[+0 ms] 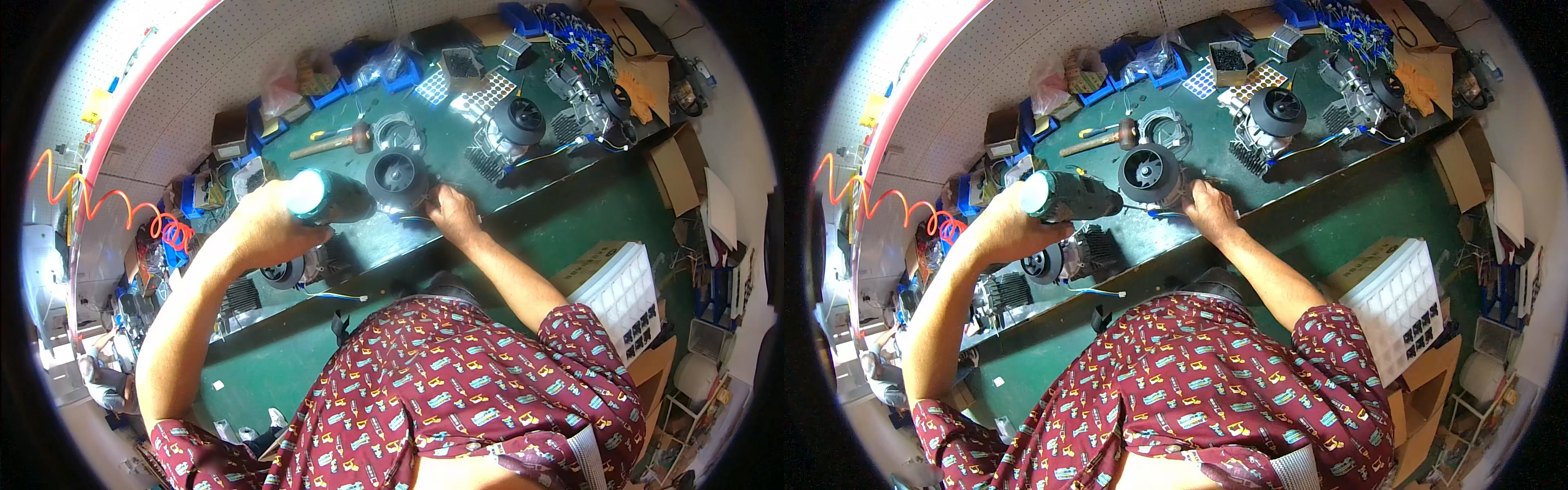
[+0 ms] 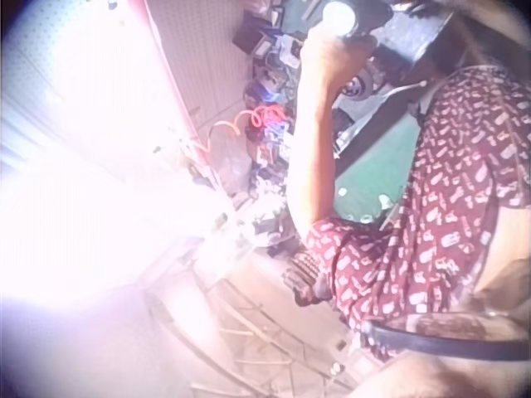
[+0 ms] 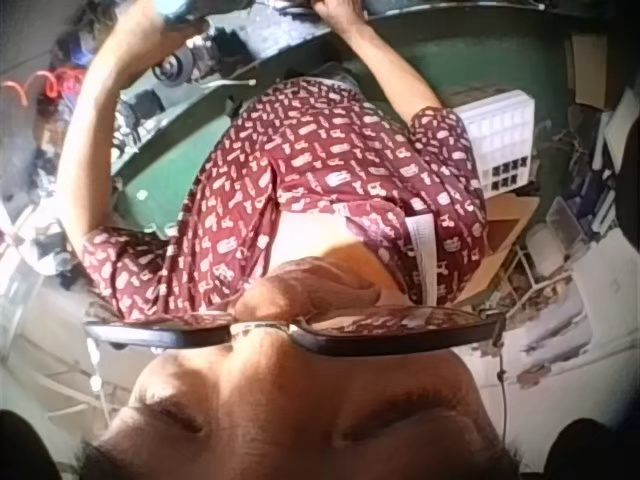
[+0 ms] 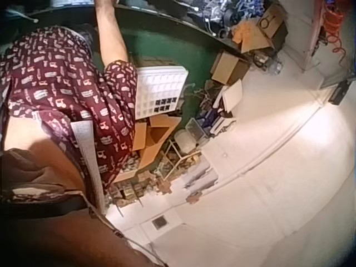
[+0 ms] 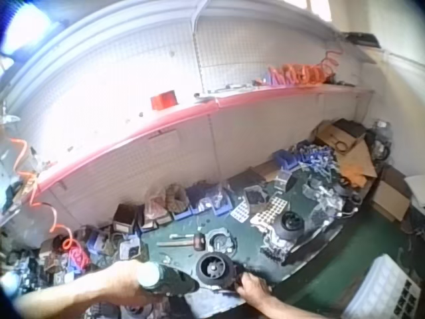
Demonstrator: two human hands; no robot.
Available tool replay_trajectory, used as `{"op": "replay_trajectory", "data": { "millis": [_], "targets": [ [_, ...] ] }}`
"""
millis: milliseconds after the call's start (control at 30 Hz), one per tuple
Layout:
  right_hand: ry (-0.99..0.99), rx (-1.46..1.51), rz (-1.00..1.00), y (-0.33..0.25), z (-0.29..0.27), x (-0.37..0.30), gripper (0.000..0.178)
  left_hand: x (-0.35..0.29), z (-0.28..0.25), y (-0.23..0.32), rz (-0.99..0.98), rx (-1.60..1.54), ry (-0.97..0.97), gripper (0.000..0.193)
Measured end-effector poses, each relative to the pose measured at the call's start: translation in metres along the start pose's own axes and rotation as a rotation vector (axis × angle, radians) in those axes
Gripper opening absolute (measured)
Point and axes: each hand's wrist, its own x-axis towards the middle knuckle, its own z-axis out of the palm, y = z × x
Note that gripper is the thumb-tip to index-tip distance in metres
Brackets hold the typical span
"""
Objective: The person assembles small black cylindrical electronic components on a green workbench. They insert wires into the components, then use a cordless drill to drive screws into each unit. The person handles the components one at a time, placing them on the table after each step.
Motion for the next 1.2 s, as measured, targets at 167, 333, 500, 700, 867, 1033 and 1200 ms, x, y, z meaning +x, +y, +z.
{"op": "replay_trajectory", "data": {
  "millis": [167, 333, 500, 700, 867, 1033, 1200],
  "targets": [
    [-0.004, 0.021, 0.01, 0.0, 0.0, 0.001, 0.023, 0.001, 0.002, 0.004, -0.037, 0.013, -0.02, 0.033],
    [-0.014, 0.016, 0.029, -0.002, 0.0, 0.0, 0.023, 0.002, 0.003, 0.011, -0.076, 0.052, -0.033, 0.033],
    [0.026, 0.066, 0.024, 0.003, 0.005, -0.001, 0.023, -0.001, 0.006, 0.015, -0.094, 0.065, -0.016, 0.033],
    [0.099, 0.117, 0.007, 0.006, 0.007, -0.001, 0.023, -0.006, 0.01, 0.02, -0.128, 0.098, -0.012, 0.034],
    [-0.001, 0.83, 0.456, 0.004, -0.008, -0.003, 0.026, -0.025, 0.011, 0.013, 0.016, -0.174, 0.094, 0.035],
    [-0.115, 1.701, 0.698, -0.005, -0.043, -0.023, 0.024, -0.055, 0.028, 0.02, 0.118, -0.508, 0.188, 0.035],
    [-0.151, 1.78, 0.615, 0.005, -0.043, -0.035, 0.02, -0.077, 0.065, 0.017, -0.097, -0.599, 0.239, 0.035]
  ]
}}
